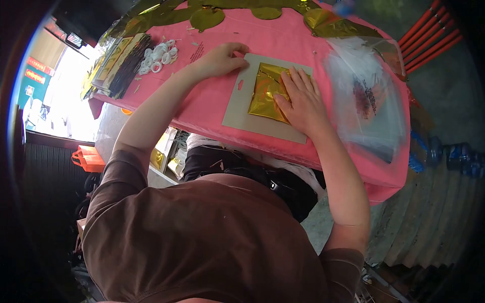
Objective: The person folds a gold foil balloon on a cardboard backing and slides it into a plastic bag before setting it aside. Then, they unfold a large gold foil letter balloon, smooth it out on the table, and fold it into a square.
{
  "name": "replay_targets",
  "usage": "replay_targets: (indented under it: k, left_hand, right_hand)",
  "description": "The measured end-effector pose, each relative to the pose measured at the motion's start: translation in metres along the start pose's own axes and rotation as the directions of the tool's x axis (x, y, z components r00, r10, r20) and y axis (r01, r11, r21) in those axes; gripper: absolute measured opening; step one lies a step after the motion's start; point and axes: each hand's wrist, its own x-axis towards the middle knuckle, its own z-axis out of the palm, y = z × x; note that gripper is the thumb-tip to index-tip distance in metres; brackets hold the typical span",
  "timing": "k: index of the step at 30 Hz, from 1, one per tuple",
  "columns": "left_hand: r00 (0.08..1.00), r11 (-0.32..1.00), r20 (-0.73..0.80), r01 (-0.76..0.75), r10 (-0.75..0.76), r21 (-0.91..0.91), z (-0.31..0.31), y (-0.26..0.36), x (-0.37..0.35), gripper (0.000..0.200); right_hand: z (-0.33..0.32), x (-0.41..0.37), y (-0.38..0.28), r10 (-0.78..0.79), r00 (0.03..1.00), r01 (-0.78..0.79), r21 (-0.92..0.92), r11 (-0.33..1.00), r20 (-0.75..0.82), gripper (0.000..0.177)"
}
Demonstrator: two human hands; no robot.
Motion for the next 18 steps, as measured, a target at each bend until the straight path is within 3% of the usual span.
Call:
replay_targets:
  k: [4,6,7,9,10,12,13,15,16,17,18]
  left_hand:
    - [0.996,0.997,0.065,0.064,-0.066,0.035,-0.002,-0.002,0.021,0.047]
    - [0.997,0.982,0.050,0.063,-0.055,-0.176,0.000,-0.014,0.031,0.045]
    - [0.997,0.983,0.050,0.063,-0.055,-0.175,-0.004,-0.008,0.029,0.045]
    - [0.984,0.837,0.089,0.179,-0.156,-0.517,-0.010,0.001,0.021,0.037]
    - [0.983,0.836,0.093,0.184,-0.159,-0.517,-0.009,0.000,0.017,0.037]
    - [0.913,0.843,0.334,0.361,-0.232,-0.400,-0.009,-0.001,0.010,0.027]
    - [0.913,0.842,0.335,0.362,-0.234,-0.400,-0.009,0.004,0.003,0.027]
    - [0.985,0.979,0.137,0.130,-0.110,-0.154,-0.007,0.019,-0.014,0.025]
    - [0.984,0.979,0.138,0.133,-0.112,-0.155,-0.002,0.015,-0.019,0.025]
    - [0.981,0.984,-0.086,-0.170,0.174,0.053,0.004,0.006,-0.023,0.028]
    - [0.846,0.860,-0.233,-0.401,0.480,0.314,0.010,-0.001,-0.027,0.031]
  right_hand:
    - [0.000,0.000,0.001,0.002,1.000,-0.002,-0.004,1.000,0.001,0.057]
    - [0.000,0.000,0.001,0.002,1.000,-0.002,-0.002,1.000,0.001,0.057]
    - [0.001,0.000,0.001,0.001,1.000,-0.001,0.001,1.000,0.000,0.057]
    - [0.000,0.000,0.001,0.003,1.000,-0.003,-0.002,1.000,0.000,0.058]
    - [0.001,0.000,0.001,0.003,1.000,-0.003,-0.005,1.000,0.005,0.058]
    - [-0.001,0.000,0.000,0.003,1.000,-0.003,0.002,1.000,0.005,0.058]
    - [-0.001,0.000,-0.001,0.006,1.000,-0.006,0.009,1.000,0.003,0.057]
    - [0.001,0.000,0.001,0.004,1.000,-0.004,0.004,1.000,-0.002,0.057]
    - [0.001,0.000,0.001,0.001,1.000,-0.001,-0.002,1.000,-0.009,0.057]
    - [0.001,-0.001,0.001,0.000,1.000,0.000,-0.002,1.000,-0.007,0.057]
    - [0.001,-0.001,0.001,-0.005,1.000,0.005,-0.004,1.000,-0.010,0.057]
